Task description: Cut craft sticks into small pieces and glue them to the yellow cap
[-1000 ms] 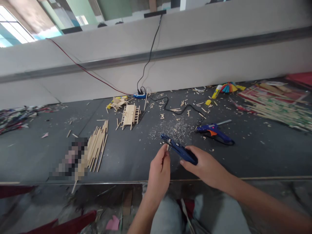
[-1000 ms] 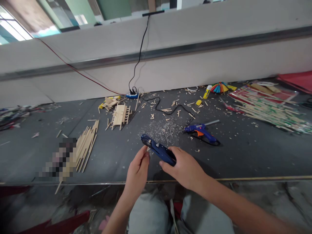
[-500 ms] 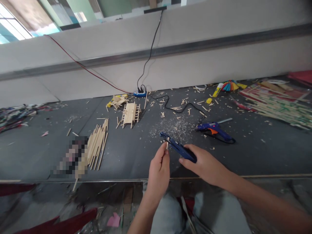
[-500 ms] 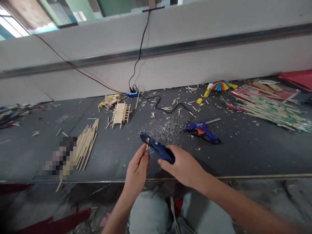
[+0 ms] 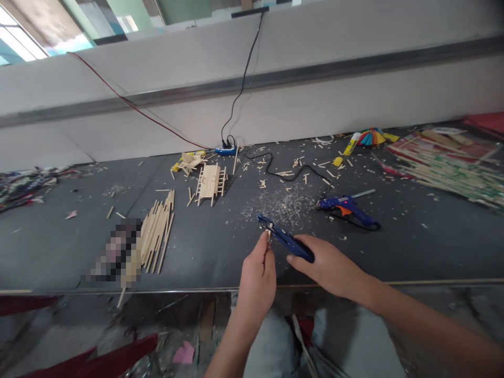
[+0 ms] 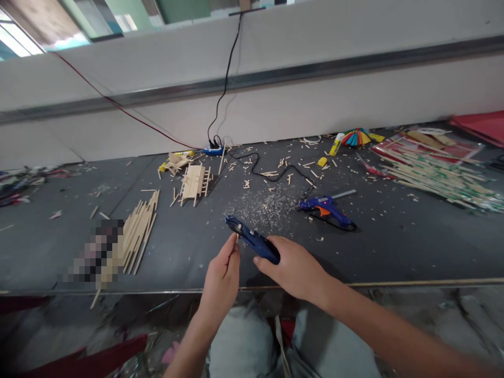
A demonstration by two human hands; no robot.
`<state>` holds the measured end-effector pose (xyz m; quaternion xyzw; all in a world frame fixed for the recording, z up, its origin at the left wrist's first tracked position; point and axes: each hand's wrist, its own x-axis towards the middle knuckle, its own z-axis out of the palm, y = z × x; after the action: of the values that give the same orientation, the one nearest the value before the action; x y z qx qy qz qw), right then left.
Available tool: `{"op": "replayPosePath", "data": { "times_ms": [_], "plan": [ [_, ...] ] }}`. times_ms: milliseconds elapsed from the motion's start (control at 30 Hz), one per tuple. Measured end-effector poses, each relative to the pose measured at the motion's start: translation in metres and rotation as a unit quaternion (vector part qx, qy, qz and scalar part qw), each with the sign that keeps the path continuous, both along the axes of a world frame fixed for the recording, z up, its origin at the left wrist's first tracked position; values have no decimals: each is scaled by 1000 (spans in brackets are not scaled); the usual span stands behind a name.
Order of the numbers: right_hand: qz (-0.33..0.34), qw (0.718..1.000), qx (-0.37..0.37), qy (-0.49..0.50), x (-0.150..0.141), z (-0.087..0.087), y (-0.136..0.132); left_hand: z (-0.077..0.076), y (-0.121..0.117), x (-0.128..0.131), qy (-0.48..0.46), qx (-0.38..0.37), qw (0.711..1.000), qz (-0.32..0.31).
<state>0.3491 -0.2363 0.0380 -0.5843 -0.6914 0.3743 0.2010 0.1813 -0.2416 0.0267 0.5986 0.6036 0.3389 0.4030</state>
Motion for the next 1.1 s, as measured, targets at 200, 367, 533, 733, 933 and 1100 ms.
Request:
{"op": "replayPosePath", "data": {
  "times_ms": [200, 367, 533, 733, 933, 1100],
  "plan": [
    [5, 1000, 6, -20, 1, -10, 2, -4, 0, 3, 9, -8, 1000, -4],
    [5, 999, 22, -36, 2, -17, 5, -4, 2, 3, 24, -10, 1000, -9],
    [5, 998, 14, -61, 4, -19, 8, 1, 3, 3, 47, 3, 999, -23],
    [-14, 996, 8, -91, 7, -23, 9, 4, 3, 5, 69, 11, 997, -26],
    [15, 995, 14, -97, 9, -20, 10, 4, 1, 5, 75, 14, 997, -24],
    [39, 992, 10, -121, 10, -13, 9, 1, -2, 3, 65, 1, 998, -21]
  ]
}}
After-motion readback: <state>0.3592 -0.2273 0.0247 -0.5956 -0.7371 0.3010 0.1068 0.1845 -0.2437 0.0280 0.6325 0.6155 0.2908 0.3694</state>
